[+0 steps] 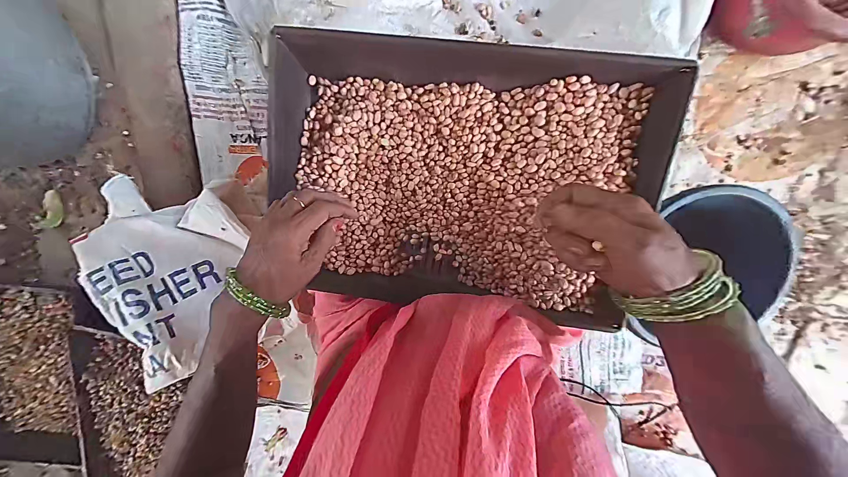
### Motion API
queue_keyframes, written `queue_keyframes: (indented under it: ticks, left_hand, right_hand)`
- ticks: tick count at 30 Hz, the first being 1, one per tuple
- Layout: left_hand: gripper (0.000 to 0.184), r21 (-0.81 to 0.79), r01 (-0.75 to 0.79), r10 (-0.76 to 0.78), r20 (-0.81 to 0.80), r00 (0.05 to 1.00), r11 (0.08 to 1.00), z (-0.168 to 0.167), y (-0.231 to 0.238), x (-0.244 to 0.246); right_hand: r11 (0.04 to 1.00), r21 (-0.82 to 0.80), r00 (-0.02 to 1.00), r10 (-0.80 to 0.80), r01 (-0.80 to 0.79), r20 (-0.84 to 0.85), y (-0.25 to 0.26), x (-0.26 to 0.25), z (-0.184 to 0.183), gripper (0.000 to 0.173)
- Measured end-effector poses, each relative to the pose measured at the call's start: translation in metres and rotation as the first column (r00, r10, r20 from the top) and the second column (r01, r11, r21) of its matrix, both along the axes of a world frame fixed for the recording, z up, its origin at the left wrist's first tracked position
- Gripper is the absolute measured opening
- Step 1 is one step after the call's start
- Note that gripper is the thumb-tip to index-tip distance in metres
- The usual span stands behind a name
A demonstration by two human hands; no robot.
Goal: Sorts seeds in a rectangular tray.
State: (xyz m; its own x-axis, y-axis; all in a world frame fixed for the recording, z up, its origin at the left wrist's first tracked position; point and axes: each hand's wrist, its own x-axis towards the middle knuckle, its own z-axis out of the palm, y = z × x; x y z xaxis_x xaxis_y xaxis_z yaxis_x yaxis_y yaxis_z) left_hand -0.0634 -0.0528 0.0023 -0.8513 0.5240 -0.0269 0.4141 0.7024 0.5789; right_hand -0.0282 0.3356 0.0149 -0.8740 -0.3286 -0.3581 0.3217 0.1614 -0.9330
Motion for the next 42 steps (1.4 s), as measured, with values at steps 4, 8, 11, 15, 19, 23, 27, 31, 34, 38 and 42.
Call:
queue_keyframes:
  ticks: [4, 8, 11, 15, 19, 23, 27, 31, 34, 38, 42]
  left_hand:
    - [0.030, 0.009, 0.031, -0.031, 0.020, 0.999, 0.999, -0.007, 0.006, -0.003]
    - [0.030, -0.003, -0.017, 0.017, -0.004, 1.000, 1.000, 0.000, 0.006, -0.003]
    - [0.029, -0.003, -0.081, 0.081, -0.027, 0.996, 0.997, 0.003, -0.001, 0.000]
    - [0.025, -0.038, -0.142, 0.142, -0.007, 0.990, 0.989, 0.006, -0.007, 0.008]
    - [0.021, -0.070, -0.002, 0.001, -0.012, 1.000, 0.998, -0.015, 0.020, 0.014]
    - [0.022, -0.163, 0.092, -0.105, -0.074, 0.992, 0.982, -0.040, 0.041, 0.012]
    - [0.020, -0.207, 0.179, -0.199, -0.079, 0.977, 0.962, -0.047, 0.045, 0.012]
    - [0.023, -0.241, 0.187, -0.211, -0.077, 0.974, 0.952, -0.048, 0.050, 0.009]
    - [0.023, -0.234, 0.136, -0.135, 0.024, 0.991, 0.963, -0.039, 0.049, 0.005]
    - [0.019, -0.186, -0.092, 0.094, 0.004, 0.996, 0.978, -0.022, 0.025, 0.002]
    - [0.020, -0.147, -0.018, 0.026, 0.052, 0.998, 0.989, -0.021, 0.034, 0.008]
  right_hand:
    - [0.991, -0.122, 0.992, -0.050, 0.064, 0.115, 0.009, 0.010, 0.006, 0.041]
    - [0.750, 0.653, 0.934, 0.300, -0.104, -0.195, -0.029, 0.014, -0.006, 0.027]
    - [0.392, 0.912, 0.829, 0.546, -0.122, -0.124, -0.050, 0.022, -0.013, 0.018]
    - [0.440, 0.883, 0.774, 0.612, -0.163, -0.162, -0.061, 0.025, -0.010, 0.012]
    - [0.447, 0.860, 0.806, 0.587, -0.246, -0.074, -0.051, 0.025, 0.001, 0.018]
    - [0.522, 0.837, 0.841, 0.517, -0.165, -0.157, -0.032, 0.027, -0.002, 0.030]
    - [0.483, 0.859, 0.834, 0.536, -0.171, -0.135, -0.028, 0.034, -0.002, 0.026]
    - [0.373, 0.918, 0.765, 0.628, -0.132, -0.145, -0.043, 0.041, -0.009, 0.013]
    - [0.342, 0.937, 0.727, 0.661, -0.071, -0.186, -0.054, 0.044, -0.015, 0.007]
    - [0.243, 0.970, 0.701, 0.693, -0.006, -0.169, -0.067, 0.047, -0.026, 0.002]
    - [0.424, 0.858, 0.817, 0.576, -0.290, -0.008, -0.058, 0.028, -0.012, 0.010]
